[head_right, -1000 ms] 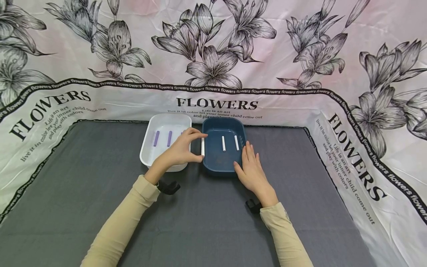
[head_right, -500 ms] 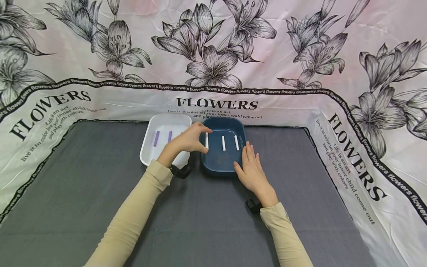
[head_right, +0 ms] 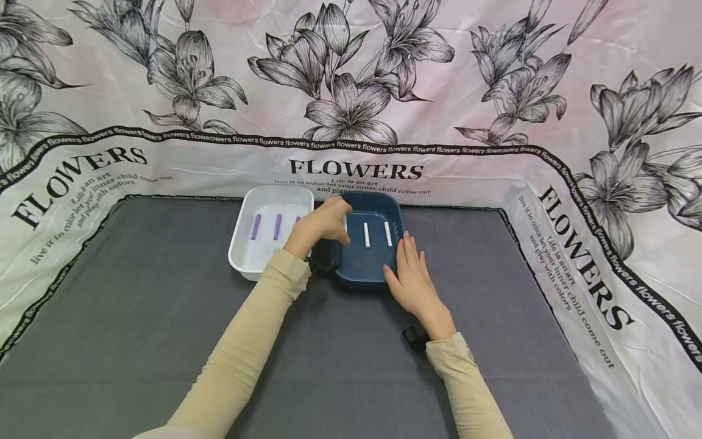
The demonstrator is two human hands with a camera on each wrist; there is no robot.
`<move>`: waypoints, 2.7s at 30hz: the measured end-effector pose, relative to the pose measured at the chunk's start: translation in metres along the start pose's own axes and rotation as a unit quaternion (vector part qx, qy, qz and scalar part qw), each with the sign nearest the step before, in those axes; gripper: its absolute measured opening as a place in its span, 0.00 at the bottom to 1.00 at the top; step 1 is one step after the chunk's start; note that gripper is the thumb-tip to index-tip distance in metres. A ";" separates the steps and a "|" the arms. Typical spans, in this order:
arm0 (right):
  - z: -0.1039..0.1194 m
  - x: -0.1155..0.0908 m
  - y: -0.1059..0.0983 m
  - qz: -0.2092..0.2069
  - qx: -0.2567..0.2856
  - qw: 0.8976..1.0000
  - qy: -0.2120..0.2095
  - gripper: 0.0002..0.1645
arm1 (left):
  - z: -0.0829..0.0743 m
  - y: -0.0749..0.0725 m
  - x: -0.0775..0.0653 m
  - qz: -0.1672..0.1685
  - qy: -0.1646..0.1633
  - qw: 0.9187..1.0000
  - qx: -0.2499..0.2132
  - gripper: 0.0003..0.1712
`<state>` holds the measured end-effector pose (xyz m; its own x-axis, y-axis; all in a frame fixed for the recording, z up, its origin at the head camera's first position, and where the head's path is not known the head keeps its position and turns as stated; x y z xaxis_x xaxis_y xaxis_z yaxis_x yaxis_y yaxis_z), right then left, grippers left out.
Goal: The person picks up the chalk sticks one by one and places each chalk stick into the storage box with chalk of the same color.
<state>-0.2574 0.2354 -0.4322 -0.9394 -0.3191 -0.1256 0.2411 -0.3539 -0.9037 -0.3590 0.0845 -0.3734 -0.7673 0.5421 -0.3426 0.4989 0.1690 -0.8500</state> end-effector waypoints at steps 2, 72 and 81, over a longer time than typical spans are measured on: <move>0.000 0.000 0.000 -0.001 0.000 1.000 0.001 0.44 | 0.000 0.002 0.004 0.006 -0.011 1.000 0.008 0.33; 0.000 0.000 0.002 -0.007 0.000 1.000 -0.001 0.43 | 0.010 0.034 0.041 0.010 -0.028 0.997 0.068 0.26; -0.001 0.001 0.001 -0.004 0.000 1.000 -0.001 0.44 | 0.001 0.021 0.028 0.018 -0.023 0.995 0.090 0.40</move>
<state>-0.2584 0.2355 -0.4334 -0.9410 -0.3171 -0.1178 0.2332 -0.3561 -0.9049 -0.3701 0.1027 -0.4013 -0.7701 0.5057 -0.3889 0.4490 -0.0032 -0.8935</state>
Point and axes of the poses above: each hand's wrist, its own x-axis towards the middle knuckle, its own y-axis out of the palm, z = x × y, the point moved 9 cm from there along x, towards the middle knuckle, and after that the axes turned 12 degrees about z, right-handed, at the moved point
